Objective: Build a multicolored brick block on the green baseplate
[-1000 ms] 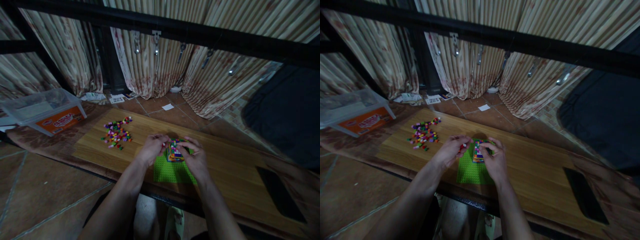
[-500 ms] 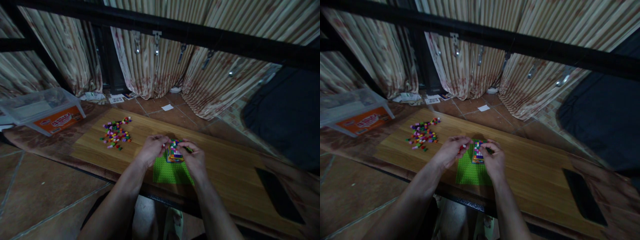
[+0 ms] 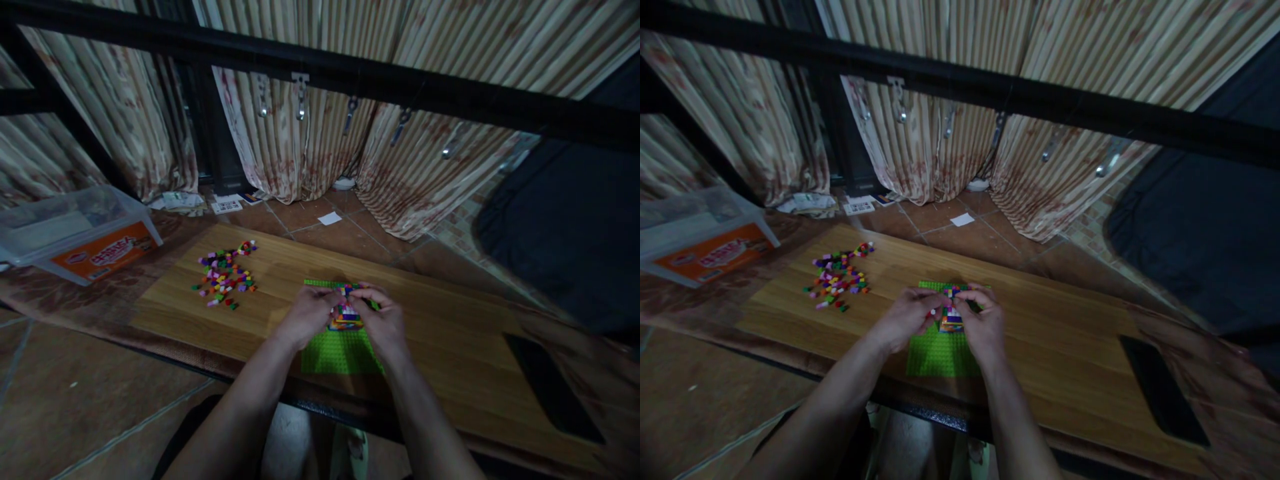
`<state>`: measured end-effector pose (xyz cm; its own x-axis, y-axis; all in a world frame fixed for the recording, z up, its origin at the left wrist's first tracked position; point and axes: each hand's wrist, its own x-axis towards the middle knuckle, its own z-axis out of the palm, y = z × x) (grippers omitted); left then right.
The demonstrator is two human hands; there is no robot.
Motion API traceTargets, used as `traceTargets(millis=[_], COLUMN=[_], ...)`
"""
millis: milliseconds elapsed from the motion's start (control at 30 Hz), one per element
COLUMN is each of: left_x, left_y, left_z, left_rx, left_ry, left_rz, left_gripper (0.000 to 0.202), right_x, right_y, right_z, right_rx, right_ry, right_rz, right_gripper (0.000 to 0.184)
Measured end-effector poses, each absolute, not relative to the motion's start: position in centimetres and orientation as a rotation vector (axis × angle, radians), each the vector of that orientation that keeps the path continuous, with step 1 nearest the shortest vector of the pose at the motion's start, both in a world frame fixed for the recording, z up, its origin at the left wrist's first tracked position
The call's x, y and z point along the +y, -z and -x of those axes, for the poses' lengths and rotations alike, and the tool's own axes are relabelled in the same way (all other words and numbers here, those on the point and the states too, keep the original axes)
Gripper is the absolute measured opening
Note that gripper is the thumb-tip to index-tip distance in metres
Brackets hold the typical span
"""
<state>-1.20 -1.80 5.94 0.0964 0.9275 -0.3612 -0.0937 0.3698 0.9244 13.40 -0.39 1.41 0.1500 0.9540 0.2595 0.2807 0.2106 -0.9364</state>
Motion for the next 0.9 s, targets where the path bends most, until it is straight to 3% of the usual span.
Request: traceTargets(millis=[433,900], left_x=[-1.7,-1.6], left_y=[-5.0,-5.0], left_z=[1.0,0.9], left_rx=[1.262,1.27], left_ry=[-0.983,-0.959], left_rz=[-1.012,-1.057], left_gripper=[0.024,0.031], right_x=[-0.5,-0.3], right_y=[-1.6,-1.6], right_z=[-13.6,-12.3], right_rx=[-1.272,-1.127], right_ry=[-0.887,-0.889], right_rz=[1.298,1.371], right_gripper=[0.01,0.021])
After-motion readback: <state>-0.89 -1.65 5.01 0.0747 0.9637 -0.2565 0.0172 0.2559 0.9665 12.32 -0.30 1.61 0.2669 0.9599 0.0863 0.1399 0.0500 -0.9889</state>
